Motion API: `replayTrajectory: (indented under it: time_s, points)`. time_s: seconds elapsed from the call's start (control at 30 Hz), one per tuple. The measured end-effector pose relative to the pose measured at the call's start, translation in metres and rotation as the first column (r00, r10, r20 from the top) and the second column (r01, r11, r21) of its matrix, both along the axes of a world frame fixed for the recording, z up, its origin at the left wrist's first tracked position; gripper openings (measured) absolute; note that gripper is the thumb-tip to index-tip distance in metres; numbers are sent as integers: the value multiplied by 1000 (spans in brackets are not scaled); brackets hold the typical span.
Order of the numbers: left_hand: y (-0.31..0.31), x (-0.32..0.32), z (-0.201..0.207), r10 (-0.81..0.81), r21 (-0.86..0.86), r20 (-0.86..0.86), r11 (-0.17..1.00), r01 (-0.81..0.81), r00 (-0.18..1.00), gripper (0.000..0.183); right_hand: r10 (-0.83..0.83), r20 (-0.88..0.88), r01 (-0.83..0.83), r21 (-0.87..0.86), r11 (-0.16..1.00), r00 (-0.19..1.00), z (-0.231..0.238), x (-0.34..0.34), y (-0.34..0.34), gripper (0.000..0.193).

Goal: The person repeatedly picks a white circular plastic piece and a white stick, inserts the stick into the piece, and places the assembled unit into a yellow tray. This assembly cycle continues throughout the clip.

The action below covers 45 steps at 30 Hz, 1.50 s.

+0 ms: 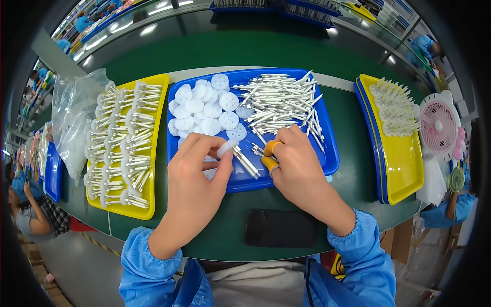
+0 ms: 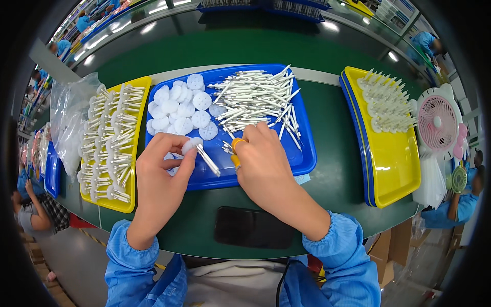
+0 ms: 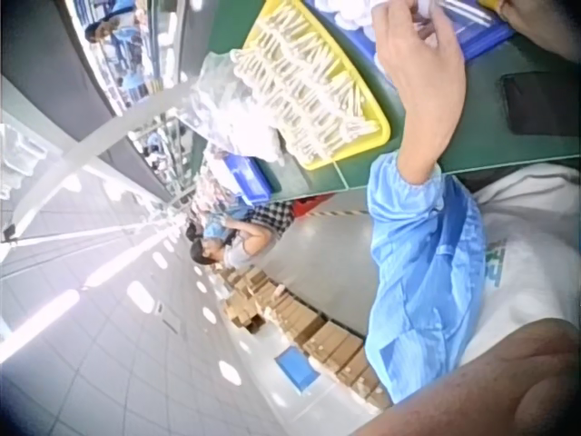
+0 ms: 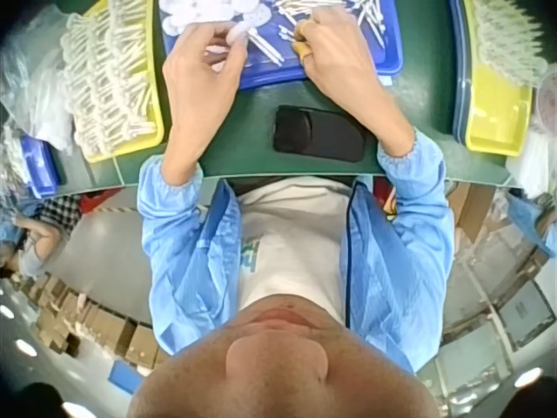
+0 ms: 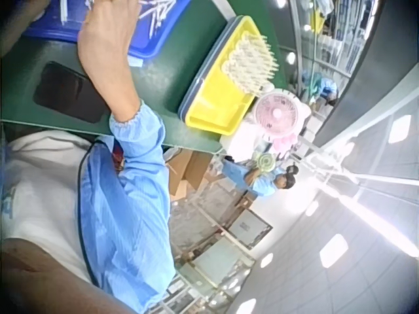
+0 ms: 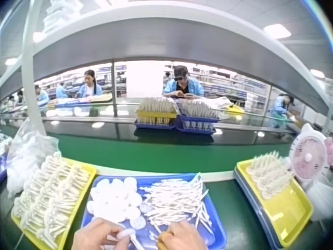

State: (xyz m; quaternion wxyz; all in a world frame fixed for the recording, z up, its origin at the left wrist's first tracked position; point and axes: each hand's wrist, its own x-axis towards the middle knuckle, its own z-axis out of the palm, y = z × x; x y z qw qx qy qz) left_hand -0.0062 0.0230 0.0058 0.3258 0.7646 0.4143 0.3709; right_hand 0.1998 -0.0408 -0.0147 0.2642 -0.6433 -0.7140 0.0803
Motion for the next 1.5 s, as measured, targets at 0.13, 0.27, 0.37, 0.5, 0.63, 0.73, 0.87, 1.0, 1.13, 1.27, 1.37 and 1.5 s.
replayTrajectory:
  time_s: [0.13, 0.27, 0.37, 0.5, 0.63, 0.73, 0.87, 1.0, 1.13, 1.27, 1.37, 1.5]
  points:
    - [-2, -2, 4, -23, -74, 18, 997, 24, 1000, 14, -22, 80, 20, 15, 1000, 997, 2, 5, -7, 19]
    - [-5, 3, 2, -44, -109, 82, 993, 52, 996, 14, -30, 76, 27, 50, 998, 997, -1, 6, -8, 20]
    - [-7, 5, -4, -75, -116, 128, 989, 90, 989, 14, -34, 43, 33, 26, 999, 998, -2, 9, -7, 22]
    - [-9, 3, -3, -114, -90, 78, 989, 120, 991, 14, -37, -139, 42, 34, 999, 990, 13, 13, -13, 27]
    - [-10, 3, -4, -166, -111, 99, 978, 177, 981, 15, 38, -475, -65, -41, 997, 879, 37, 7, -27, 34]
    - [-12, 6, -2, -183, -73, 109, 979, 191, 977, 16, 184, -451, -178, 56, 982, 873, 38, 5, -31, 39]
    - [-12, 6, -5, -187, -41, 70, 981, 190, 980, 14, 223, -348, -224, 36, 974, 911, 33, 8, -33, 42]
    - [-14, 6, -6, -172, -40, 31, 984, 173, 985, 14, 203, -283, -193, 65, 979, 937, 28, 12, -29, 43]
    - [-16, 8, -8, -151, -84, 31, 985, 154, 988, 16, 178, -269, -165, 69, 984, 947, 26, 13, -28, 42]
    - [-19, 10, -9, -146, -105, 46, 983, 151, 988, 17, 195, -236, -186, 61, 981, 952, 27, 10, -28, 43]
    - [-19, 11, -9, -150, -96, 49, 983, 154, 988, 18, 193, -191, -190, 33, 981, 963, 28, 8, -30, 45]
    - [-20, 10, -7, -162, -86, 13, 983, 163, 987, 17, 202, -177, -199, 35, 979, 963, 24, 4, -29, 38]
